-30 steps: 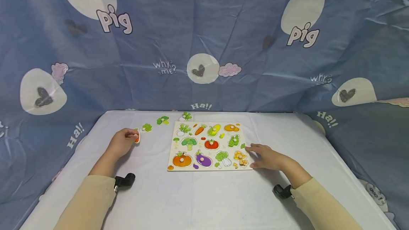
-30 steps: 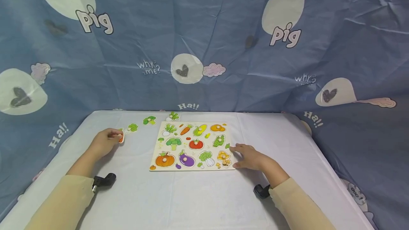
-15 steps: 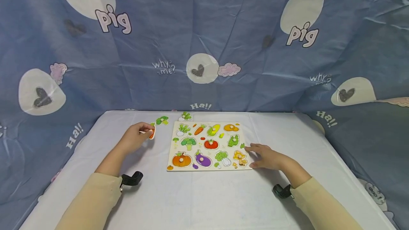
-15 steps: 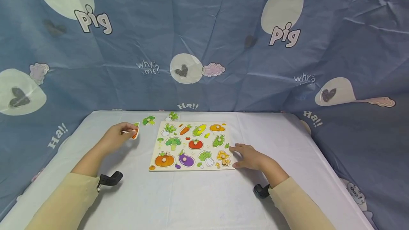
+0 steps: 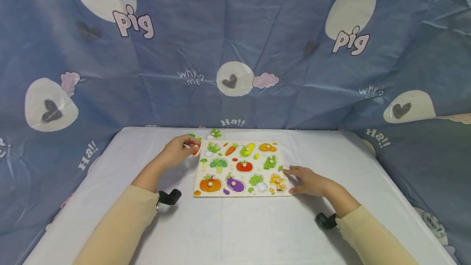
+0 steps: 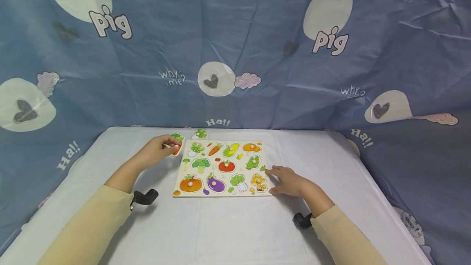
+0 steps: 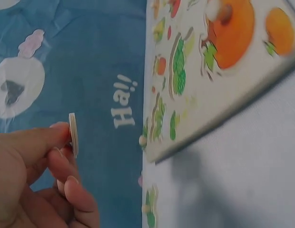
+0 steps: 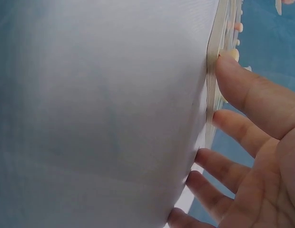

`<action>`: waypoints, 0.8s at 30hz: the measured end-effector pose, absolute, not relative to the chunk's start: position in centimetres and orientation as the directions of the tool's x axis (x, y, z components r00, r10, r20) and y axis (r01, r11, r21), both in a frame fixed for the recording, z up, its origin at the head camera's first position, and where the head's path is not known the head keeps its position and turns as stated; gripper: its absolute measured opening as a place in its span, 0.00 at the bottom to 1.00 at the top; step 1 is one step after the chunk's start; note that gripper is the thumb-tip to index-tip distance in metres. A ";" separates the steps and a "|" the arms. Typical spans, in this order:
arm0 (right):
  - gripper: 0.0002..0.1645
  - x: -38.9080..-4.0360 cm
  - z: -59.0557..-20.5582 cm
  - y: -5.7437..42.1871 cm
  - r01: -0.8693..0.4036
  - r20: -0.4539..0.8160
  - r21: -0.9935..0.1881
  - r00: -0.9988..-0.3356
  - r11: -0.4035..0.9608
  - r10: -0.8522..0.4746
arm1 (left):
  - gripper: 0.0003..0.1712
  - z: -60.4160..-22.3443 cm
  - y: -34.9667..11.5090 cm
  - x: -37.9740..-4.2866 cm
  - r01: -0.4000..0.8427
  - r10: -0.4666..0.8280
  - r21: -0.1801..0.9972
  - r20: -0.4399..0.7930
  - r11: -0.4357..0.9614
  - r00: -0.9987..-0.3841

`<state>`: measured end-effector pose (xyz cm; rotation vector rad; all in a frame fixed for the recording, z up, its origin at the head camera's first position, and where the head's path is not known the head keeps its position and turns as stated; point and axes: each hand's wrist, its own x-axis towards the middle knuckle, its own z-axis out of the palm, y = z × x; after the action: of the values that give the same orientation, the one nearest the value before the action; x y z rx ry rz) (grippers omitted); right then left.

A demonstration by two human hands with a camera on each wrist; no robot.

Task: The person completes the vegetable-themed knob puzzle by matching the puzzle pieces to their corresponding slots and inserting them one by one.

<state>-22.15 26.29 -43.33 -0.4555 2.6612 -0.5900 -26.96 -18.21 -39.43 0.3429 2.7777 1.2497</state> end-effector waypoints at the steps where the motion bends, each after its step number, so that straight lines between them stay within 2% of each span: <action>1: 0.46 -22.1 -43.3 26.3 -0.224 -0.288 -0.458 -0.878 0.860 -0.382 | 0.11 -39.4 -17.8 -27.1 0.177 0.244 0.745 0.020 0.643 -0.970; 13: 0.46 -22.2 -43.2 26.4 -0.248 -0.282 -0.456 -0.871 0.855 -0.403 | 0.08 -40.8 -14.0 -29.6 0.184 0.348 0.761 -0.059 0.622 -0.935; 24: 0.46 -22.3 -43.4 26.3 -0.213 -0.299 -0.450 -0.879 0.867 -0.371 | 0.08 -41.7 -11.1 -31.3 0.215 0.395 0.709 -0.098 0.672 -0.913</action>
<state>-22.33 26.26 -43.36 -0.4326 2.6604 -0.5794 -31.29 -11.14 -41.72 0.4915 2.6440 1.0749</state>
